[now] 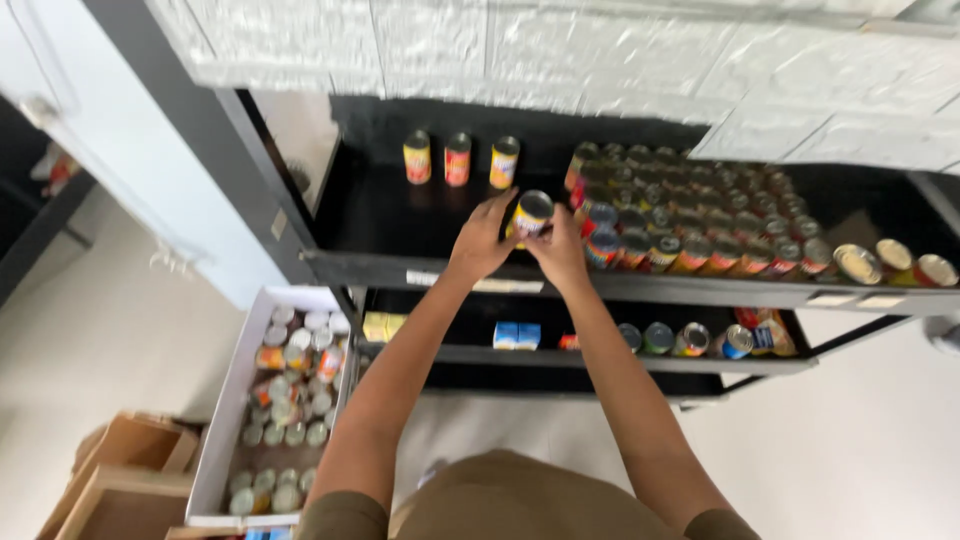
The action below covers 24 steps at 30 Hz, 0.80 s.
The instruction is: Stocking canned goods from cardboard boxes on the floor onto store shelves.
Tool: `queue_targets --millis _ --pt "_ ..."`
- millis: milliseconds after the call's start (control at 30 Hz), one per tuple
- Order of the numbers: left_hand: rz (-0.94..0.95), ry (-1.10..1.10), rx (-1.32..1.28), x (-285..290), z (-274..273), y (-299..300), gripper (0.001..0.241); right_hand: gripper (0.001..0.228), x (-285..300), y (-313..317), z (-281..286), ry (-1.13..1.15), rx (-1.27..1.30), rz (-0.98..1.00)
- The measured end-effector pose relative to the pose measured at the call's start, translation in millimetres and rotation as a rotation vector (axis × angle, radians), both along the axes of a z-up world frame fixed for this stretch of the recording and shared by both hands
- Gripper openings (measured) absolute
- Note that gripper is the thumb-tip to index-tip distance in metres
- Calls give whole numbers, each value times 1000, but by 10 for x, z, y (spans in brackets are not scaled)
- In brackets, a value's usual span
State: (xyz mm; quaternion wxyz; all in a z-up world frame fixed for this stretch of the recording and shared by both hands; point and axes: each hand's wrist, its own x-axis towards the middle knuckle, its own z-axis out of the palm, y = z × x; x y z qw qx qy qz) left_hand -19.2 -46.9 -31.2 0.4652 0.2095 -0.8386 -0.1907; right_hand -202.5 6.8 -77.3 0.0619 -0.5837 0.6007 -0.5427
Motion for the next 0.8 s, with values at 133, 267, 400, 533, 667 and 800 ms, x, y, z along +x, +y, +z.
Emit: queue_targets --millis 133,267,400,533,667,800 --pt "112 -344 256 -83 -307 -233 60 57 -288 -447 -266 166 150 -163" --pt "154 -513 267 -74 -353 -214 38 67 -554 -774 -676 227 184 -251" --pt "169 -532 281 -43 -306 -175 25 55 -213 -284 -307 214 136 -356" --pt "169 -503 221 -60 -297 -170 24 18 223 -63 -14 384 530 -358" --pt "175 -535 227 -71 -437 -188 26 33 88 -396 -88 404 776 -225" --pt "215 -542 191 -98 -469 -187 27 38 -264 -983 -239 458 883 -264"
